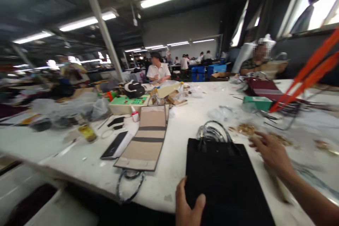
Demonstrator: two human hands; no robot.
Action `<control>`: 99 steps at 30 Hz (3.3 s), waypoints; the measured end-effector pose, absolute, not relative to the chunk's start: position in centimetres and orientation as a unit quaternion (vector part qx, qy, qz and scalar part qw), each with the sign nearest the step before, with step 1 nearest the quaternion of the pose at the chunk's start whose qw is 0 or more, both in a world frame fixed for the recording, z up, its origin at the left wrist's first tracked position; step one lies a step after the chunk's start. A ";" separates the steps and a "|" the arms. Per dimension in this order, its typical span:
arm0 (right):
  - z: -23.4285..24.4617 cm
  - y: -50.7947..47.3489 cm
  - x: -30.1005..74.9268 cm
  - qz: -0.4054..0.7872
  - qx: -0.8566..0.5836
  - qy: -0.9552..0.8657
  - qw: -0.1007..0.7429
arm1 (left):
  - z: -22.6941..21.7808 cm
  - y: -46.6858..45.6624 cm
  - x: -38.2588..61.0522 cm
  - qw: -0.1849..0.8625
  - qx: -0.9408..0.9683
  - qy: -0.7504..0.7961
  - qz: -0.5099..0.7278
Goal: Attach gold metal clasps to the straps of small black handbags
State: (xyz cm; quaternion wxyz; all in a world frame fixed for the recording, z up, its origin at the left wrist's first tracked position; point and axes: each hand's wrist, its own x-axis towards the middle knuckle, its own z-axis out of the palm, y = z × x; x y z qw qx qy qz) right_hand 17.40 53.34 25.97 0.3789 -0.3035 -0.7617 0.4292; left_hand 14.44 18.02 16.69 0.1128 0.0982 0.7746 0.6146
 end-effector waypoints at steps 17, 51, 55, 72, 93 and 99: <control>24.5 38.0 17.3 0.674 -0.217 -0.653 0.268 | 19.4 18.4 12.0 -0.024 0.195 0.824 0.532; 22.0 37.5 17.6 0.652 -0.176 -0.667 0.315 | 29.8 23.3 4.2 0.241 0.144 0.715 0.641; 22.9 37.5 17.5 0.619 -0.176 -0.699 0.312 | 29.9 23.2 4.4 0.297 0.145 0.673 0.662; 26.7 35.4 16.0 0.607 -0.198 -0.705 0.308 | 28.7 22.4 5.9 0.204 0.182 0.708 0.651; 28.6 35.5 16.2 0.506 -0.172 -0.794 0.290 | 29.4 21.9 6.6 0.127 0.260 0.747 0.599; 29.5 36.3 16.0 0.511 -0.179 -0.804 0.245 | 29.6 22.2 6.5 0.122 0.243 0.755 0.597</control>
